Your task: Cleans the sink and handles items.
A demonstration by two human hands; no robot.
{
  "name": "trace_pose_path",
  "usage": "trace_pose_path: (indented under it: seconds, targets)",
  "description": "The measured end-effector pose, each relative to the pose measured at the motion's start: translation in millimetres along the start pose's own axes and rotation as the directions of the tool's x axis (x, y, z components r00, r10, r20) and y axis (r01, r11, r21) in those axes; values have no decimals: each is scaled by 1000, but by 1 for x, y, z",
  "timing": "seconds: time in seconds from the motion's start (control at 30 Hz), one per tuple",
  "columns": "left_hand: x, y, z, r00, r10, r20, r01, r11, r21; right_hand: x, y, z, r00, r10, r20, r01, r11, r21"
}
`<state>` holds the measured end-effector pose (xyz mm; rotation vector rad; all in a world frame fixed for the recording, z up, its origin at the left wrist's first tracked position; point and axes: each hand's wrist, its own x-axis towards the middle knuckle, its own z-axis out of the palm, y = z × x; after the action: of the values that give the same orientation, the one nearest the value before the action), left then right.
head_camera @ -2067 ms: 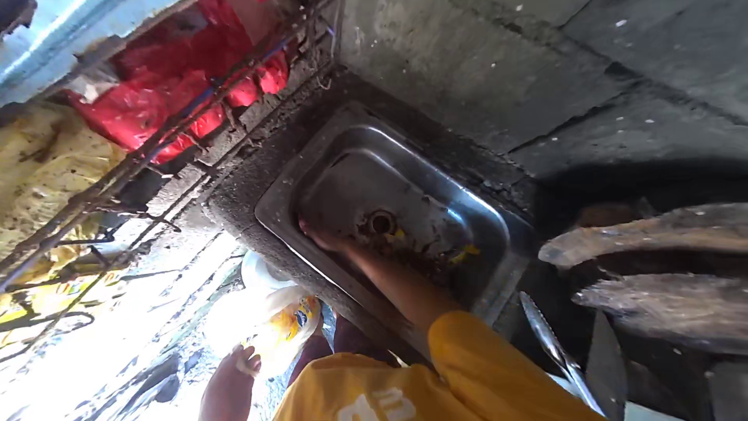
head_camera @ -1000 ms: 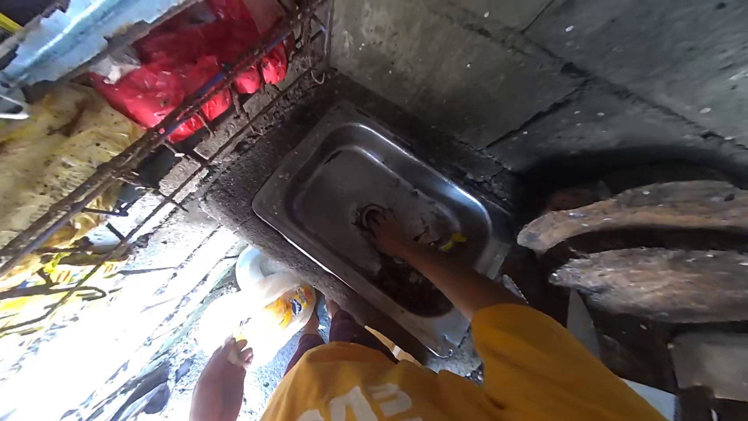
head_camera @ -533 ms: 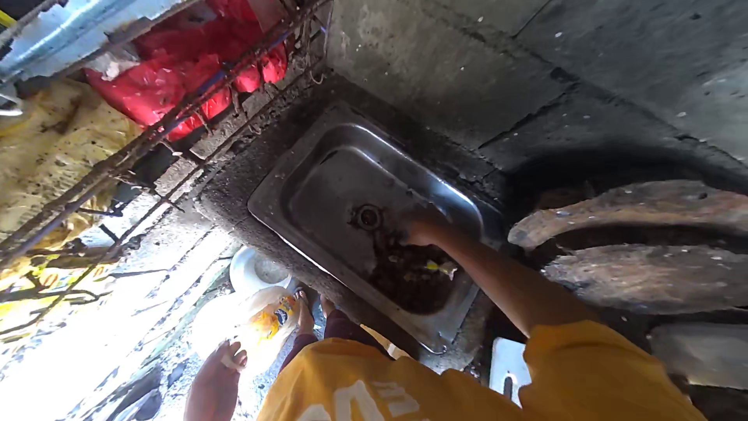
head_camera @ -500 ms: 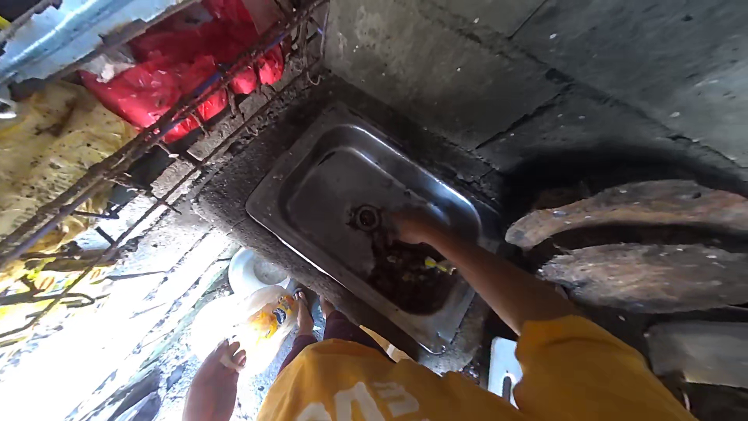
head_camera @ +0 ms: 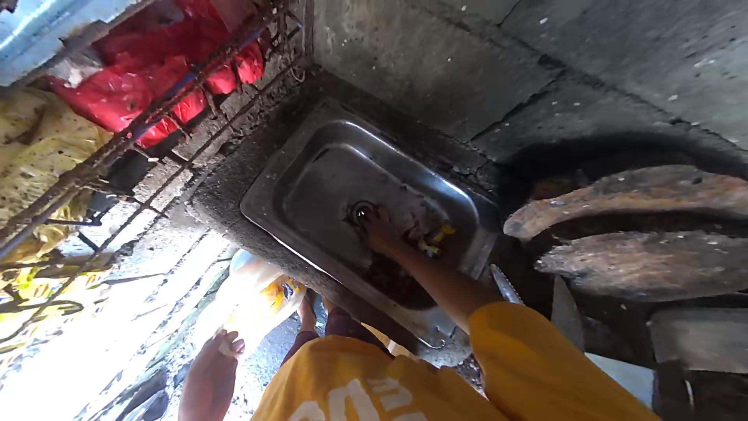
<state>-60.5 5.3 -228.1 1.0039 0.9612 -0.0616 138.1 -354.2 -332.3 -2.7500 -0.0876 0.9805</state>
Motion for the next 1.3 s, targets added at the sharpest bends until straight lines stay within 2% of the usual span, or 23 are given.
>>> trace_pose_path:
  seconds: [0.1, 0.2, 0.23, 0.3, 0.33, 0.37, 0.4, 0.43, 0.47, 0.53, 0.63, 0.7, 0.77, 0.83, 0.87, 0.93, 1.0, 1.03, 1.1, 1.13, 1.17, 1.23, 1.3]
  targets:
    - [-2, 1, 3, 1000, -13, -18, 13, 1000, 10, 9, 1, -12, 998, -38, 49, 36, 998, 43]
    - [-4, 1, 0, 999, -19, -34, 19, 1000, -1, 9, 9, -50, 971, -134, 199, 118, 989, 89]
    - [-5, 2, -4, 999, -19, -38, 18, 1000, -10, 1, 10, -65, 946, -141, 292, 143, 990, 14]
    - [-7, 1, -10, 998, -28, -57, 26, 999, -28, -24, -4, -100, 913, 27, 406, 80, 966, -244]
    - [-8, -1, -13, 997, -36, -66, 34, 999, -29, -31, -12, -113, 930, 90, 356, 16, 958, -287]
    - [-8, -3, -15, 996, -46, -72, 44, 999, -24, -24, -14, -121, 966, 67, 251, 4, 962, -272]
    - [-7, -5, -15, 996, -57, -73, 56, 998, -15, -3, -13, -124, 994, -32, 107, 56, 970, -237]
    - [-6, -7, -13, 995, -66, -77, 66, 998, -4, 26, -15, -125, 988, -148, -51, 138, 976, -168]
    - [-5, -8, -11, 993, -77, -87, 78, 997, 8, 55, -23, -126, 948, -244, -204, 228, 969, -101]
    - [-3, -9, -5, 991, -82, -106, 84, 996, 7, 106, -46, -122, 855, -317, -409, 337, 941, -27]
    - [-5, -11, -9, 991, -62, -116, 60, 998, -20, 141, -74, -84, 847, -240, -473, 328, 938, 110]
    - [-7, -11, -14, 992, -48, -119, 46, 999, -20, 124, -76, -44, 810, -323, -489, 430, 894, 122]
    - [-6, -12, -18, 989, -54, -135, 52, 998, -16, 75, -69, -9, 769, -526, -364, 595, 797, 105]
    - [-3, -15, -21, 986, -66, -154, 65, 998, -14, 19, -42, 22, 741, -661, -117, 671, 724, 159]
    - [-1, -16, -21, 985, -71, -157, 69, 997, -18, -4, -18, 32, 735, -677, -15, 667, 720, 191]
    - [4, -15, -19, 988, -76, -136, 72, 997, -33, -47, 28, 21, 723, -648, 240, 623, 761, 180]
    - [9, -14, -15, 991, -77, -105, 74, 997, -31, -77, 52, -10, 707, -499, 501, 548, 835, 58]
    - [12, -13, -10, 992, -76, -102, 75, 997, -12, -84, 54, -28, 737, -438, 515, 491, 870, 37]
    - [16, -12, -3, 992, -74, -99, 78, 996, 42, -83, 34, -61, 858, -385, 340, 377, 922, 91]
    - [17, -11, 0, 993, -74, -93, 80, 995, 64, -79, 11, -72, 895, -377, 240, 362, 926, 104]
    - [18, -10, 4, 994, -75, -82, 82, 994, 79, -72, -13, -75, 908, -391, 155, 377, 920, 111]
    - [17, -8, 10, 996, -74, -53, 79, 993, 90, -67, -58, -56, 880, -473, 26, 461, 868, 183]
    - [14, -4, 15, 997, -64, -39, 67, 994, 86, -71, -81, -24, 848, -527, 56, 485, 814, 319]
